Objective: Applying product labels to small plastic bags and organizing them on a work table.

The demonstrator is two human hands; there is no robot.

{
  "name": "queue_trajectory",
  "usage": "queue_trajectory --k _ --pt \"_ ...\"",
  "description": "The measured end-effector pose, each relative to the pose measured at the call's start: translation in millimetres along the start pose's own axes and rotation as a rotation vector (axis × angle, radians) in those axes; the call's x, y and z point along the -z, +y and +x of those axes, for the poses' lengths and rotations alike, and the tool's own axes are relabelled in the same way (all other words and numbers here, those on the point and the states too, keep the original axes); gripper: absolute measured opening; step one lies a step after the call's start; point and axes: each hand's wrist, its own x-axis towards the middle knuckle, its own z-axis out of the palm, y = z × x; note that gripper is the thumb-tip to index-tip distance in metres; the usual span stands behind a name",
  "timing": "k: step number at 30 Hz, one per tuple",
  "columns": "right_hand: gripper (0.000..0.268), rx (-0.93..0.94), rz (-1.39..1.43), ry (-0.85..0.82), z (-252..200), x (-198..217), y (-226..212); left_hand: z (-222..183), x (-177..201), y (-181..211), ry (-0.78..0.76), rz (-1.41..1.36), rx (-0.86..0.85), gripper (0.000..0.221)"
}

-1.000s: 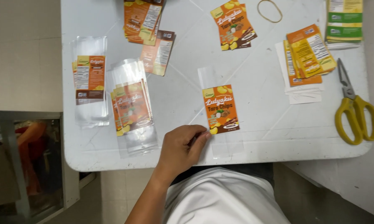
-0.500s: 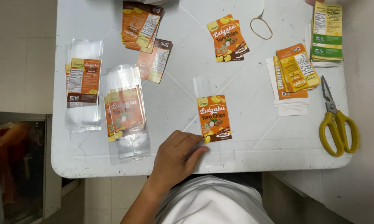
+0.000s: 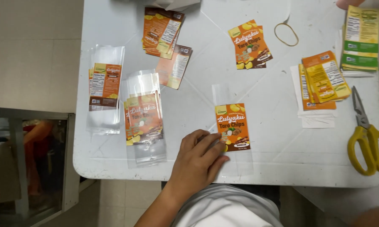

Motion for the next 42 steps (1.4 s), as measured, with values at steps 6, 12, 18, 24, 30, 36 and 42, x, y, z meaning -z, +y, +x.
queue_trajectory --k 6,12,18,24,30,36,42 --pt "0.02 0.103 -0.024 -0.146 72 -110 -51 2 -3 -1 -0.016 0.053 -0.029 0.024" --pt "0.068 0.143 -0.179 -0.403 100 -158 -20 3 -4 -2 -0.026 0.063 -0.017 0.025" --pt "0.073 0.032 -0.199 -0.522 101 -170 -20 5 -2 -1 -0.03 0.066 -0.016 0.024" --pt "0.028 -0.103 -0.041 -0.458 92 -168 -29 7 0 0 -0.035 0.069 -0.008 0.024" --pt "0.021 -0.467 0.503 -0.309 91 -165 -20 9 -5 -8 -0.011 -0.002 0.023 0.019" --pt "0.021 -0.352 0.661 -0.334 86 -167 -7 47 1 -14 0.252 -0.351 0.417 0.035" --pt "0.021 -0.354 0.629 -0.311 87 -167 -2 60 -26 -34 0.159 -0.482 0.607 0.013"
